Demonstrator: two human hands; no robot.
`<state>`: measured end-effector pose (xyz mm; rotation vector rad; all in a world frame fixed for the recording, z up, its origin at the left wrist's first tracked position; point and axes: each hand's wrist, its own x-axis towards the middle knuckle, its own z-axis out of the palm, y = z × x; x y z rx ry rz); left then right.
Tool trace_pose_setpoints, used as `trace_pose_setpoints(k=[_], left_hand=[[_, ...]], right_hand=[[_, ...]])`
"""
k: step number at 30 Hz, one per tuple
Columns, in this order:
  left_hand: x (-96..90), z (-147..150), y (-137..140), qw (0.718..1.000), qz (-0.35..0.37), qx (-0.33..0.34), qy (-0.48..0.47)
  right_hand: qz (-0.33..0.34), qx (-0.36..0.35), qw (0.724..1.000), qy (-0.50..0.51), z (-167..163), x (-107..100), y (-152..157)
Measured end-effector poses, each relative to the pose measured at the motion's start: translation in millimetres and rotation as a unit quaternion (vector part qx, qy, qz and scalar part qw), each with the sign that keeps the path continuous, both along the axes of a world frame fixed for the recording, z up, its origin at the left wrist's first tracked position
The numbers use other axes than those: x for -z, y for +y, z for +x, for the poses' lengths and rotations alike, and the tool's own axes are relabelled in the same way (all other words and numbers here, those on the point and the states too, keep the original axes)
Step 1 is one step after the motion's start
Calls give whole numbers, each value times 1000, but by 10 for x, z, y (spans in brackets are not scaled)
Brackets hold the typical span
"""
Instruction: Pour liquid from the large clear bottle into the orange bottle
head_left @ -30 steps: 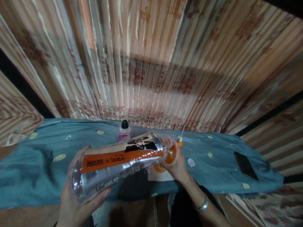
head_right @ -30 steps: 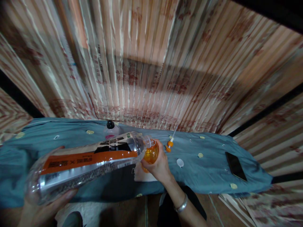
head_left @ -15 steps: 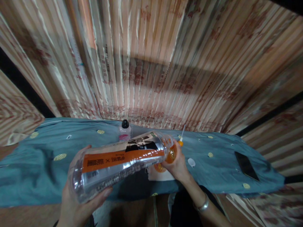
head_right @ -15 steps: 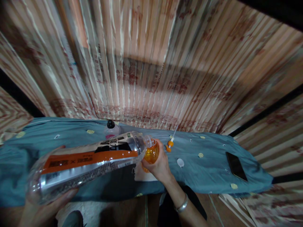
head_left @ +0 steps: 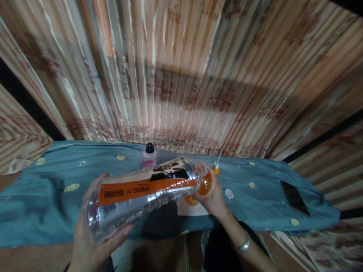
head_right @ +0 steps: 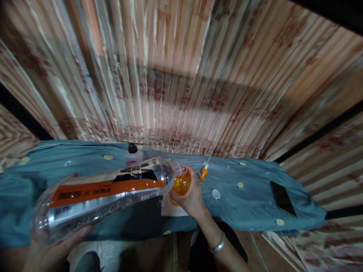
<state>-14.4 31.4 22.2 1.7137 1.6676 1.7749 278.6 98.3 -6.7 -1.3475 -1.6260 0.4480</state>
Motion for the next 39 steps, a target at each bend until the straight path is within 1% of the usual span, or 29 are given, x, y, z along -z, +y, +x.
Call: trace_pose_setpoints(k=[5, 11, 16, 22, 26, 29, 34, 39], left_hand=[[-9, 16, 5, 1000, 10, -9, 0], [-72, 30, -5, 999, 6, -6, 34], [-52, 19, 10, 999, 26, 0, 25], [-40, 16, 19, 1000, -2, 5, 15], [-68, 21, 4, 1000, 17, -1, 22], [-78, 21, 5, 1000, 18, -5, 25], [-46, 1, 0, 1000, -2, -4, 11], [-22, 2, -7, 1000, -3, 0, 9]], right_hand=[[-5, -6, 1000, 5, -4, -24, -7], [-12, -5, 1000, 3, -13, -49, -17], [-10, -5, 1000, 4, -5, -28, -3], [-8, -6, 1000, 3, 4, -17, 1], [-11, -6, 1000, 5, 2, -29, -6], [-14, -5, 1000, 3, 5, -23, -5], [-2, -3, 1000, 0, 11, -1, 2], [9, -2, 1000, -2, 5, -8, 2]])
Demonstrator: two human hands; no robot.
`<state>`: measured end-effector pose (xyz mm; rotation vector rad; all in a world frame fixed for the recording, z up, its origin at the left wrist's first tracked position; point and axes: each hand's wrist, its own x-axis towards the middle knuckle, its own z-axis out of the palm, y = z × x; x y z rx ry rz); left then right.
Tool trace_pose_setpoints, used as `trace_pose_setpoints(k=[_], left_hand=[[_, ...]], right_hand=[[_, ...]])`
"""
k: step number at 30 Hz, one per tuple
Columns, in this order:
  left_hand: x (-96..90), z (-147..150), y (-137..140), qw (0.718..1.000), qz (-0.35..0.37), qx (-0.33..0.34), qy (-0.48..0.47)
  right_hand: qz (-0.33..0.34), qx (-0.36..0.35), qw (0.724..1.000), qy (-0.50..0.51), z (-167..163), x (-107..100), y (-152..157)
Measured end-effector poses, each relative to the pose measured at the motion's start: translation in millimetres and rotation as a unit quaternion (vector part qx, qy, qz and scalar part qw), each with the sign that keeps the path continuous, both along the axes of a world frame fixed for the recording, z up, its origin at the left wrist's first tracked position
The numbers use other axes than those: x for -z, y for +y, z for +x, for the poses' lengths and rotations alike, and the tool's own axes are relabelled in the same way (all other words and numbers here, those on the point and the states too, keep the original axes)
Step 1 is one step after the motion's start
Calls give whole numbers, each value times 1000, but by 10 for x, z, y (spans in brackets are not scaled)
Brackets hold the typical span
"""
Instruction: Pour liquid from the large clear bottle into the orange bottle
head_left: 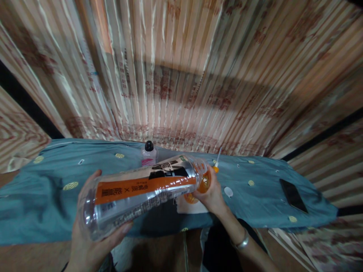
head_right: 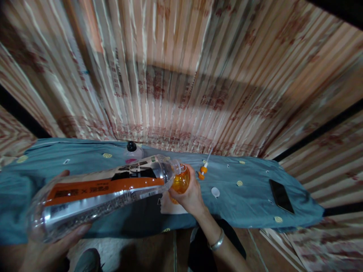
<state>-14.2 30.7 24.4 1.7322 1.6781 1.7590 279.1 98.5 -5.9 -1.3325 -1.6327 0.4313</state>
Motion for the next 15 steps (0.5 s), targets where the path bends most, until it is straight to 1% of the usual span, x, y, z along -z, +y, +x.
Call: trace_pose_setpoints(k=[3, 7, 15], left_hand=[[-18, 17, 0, 1000, -11, -1, 3], [-44, 32, 10, 999, 14, -4, 28], [-65, 25, 18, 999, 17, -7, 42]], right_hand=[[-3, 1, 1000, -1, 4, 4, 3], [-4, -4, 1000, -4, 14, 16, 8], [-10, -2, 1000, 1, -7, -23, -9]])
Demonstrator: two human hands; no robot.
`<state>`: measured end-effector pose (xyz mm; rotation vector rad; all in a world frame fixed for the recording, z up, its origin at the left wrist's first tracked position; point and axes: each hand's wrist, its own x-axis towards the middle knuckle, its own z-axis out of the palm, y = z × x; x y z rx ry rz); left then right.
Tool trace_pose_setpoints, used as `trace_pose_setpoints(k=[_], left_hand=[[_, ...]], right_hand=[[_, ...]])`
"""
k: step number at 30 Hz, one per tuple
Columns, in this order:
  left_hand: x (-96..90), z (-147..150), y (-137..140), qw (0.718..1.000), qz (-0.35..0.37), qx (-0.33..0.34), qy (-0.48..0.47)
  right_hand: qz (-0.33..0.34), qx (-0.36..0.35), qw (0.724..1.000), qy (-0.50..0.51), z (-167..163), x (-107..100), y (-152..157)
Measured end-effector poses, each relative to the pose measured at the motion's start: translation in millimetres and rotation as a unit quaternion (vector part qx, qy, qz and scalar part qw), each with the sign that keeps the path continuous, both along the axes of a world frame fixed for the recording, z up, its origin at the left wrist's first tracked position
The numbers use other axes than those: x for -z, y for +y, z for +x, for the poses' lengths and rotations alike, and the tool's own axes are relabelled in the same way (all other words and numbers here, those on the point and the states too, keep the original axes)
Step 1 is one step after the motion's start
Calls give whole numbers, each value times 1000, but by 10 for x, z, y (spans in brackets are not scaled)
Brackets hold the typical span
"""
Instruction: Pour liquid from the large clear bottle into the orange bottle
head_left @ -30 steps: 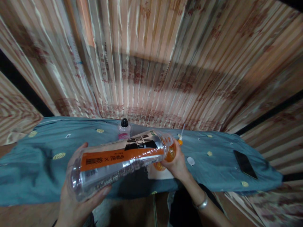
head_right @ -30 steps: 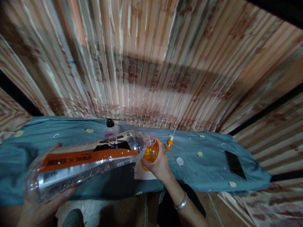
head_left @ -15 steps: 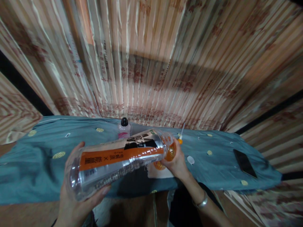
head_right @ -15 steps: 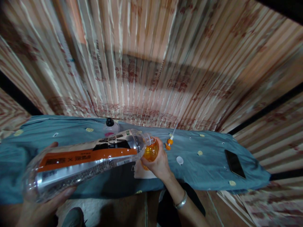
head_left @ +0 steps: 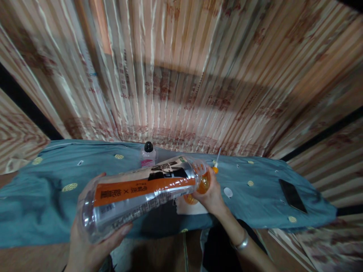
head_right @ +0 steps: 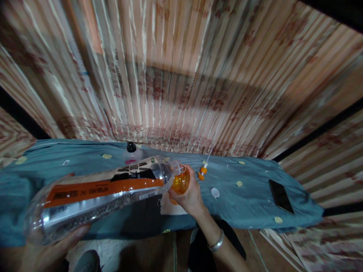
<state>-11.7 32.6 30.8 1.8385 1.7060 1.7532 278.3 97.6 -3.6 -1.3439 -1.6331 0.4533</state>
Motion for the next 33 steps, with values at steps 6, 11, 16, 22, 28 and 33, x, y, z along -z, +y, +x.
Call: trace_pose_setpoints(k=[6, 11, 16, 22, 28, 33], left_hand=[[-7, 3, -14, 1000, -25, -2, -7], [32, -28, -42, 997, -49, -4, -58], [72, -57, -55, 996, -61, -1, -63], [32, -11, -15, 995, -47, -1, -89], [54, -15, 3, 997, -13, -3, -74], [77, -4, -2, 989, -53, -10, -135]], right_hand=[[-6, 2, 1000, 3, -8, -10, 2], [0, 1, 1000, 4, -9, -7, 2], [-1, -5, 1000, 5, -11, -14, -10], [1, -12, 1000, 3, -6, -4, -1], [5, -5, 1000, -7, -6, 1, 13], [4, 0, 1000, -9, -4, -17, 3]])
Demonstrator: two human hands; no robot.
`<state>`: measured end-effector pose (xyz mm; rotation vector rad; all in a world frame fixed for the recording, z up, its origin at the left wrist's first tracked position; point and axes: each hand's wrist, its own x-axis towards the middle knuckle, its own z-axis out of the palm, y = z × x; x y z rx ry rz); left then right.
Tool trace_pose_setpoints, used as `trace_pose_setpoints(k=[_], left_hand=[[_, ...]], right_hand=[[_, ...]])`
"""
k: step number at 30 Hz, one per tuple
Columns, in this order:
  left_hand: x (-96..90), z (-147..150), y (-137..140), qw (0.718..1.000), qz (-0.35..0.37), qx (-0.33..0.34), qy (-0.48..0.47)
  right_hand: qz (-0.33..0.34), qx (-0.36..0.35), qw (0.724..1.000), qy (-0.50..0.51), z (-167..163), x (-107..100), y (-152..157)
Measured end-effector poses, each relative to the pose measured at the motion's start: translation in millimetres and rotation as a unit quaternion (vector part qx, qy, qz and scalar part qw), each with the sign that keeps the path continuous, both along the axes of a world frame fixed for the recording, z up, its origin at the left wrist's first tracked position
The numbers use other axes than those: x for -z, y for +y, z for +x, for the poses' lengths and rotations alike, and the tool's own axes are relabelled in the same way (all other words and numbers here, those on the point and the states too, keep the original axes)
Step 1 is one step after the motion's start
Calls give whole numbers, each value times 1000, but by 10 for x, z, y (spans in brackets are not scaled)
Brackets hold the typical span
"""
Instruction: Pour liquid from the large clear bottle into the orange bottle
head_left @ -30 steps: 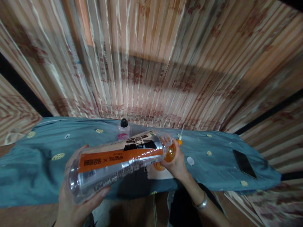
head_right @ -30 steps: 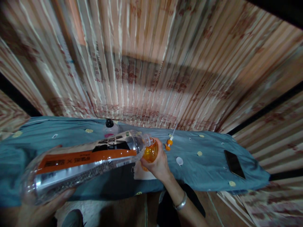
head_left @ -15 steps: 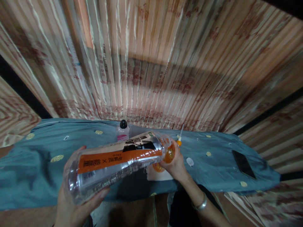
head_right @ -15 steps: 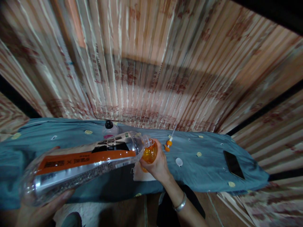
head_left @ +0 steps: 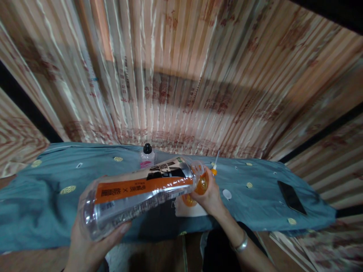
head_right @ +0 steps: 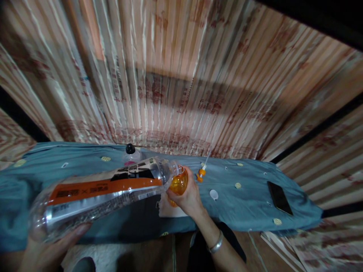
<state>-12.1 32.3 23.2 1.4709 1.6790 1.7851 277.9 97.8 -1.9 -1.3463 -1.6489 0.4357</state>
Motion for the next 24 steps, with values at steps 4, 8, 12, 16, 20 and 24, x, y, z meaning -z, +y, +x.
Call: trace_pose_setpoints(k=[4, 8, 12, 16, 20, 24], left_hand=[[-44, 16, -11, 1000, -14, -2, -24], [-48, -13, 3, 999, -23, -15, -18], [2, -75, 16, 1000, -6, -10, -10], [73, -131, -9, 1000, -9, 16, 2], [87, -129, -7, 1000, 4, 15, 6], [47, -89, 32, 1000, 13, 5, 1]], right_hand=[[-2, -4, 1000, 3, -2, -16, -4], [-3, -7, 1000, -5, -14, -10, -1], [5, -2, 1000, -15, -28, 0, 1], [8, 2, 1000, -18, -28, 4, 3], [4, -4, 1000, -16, -24, 8, 8], [12, -5, 1000, -17, -23, 7, 8]])
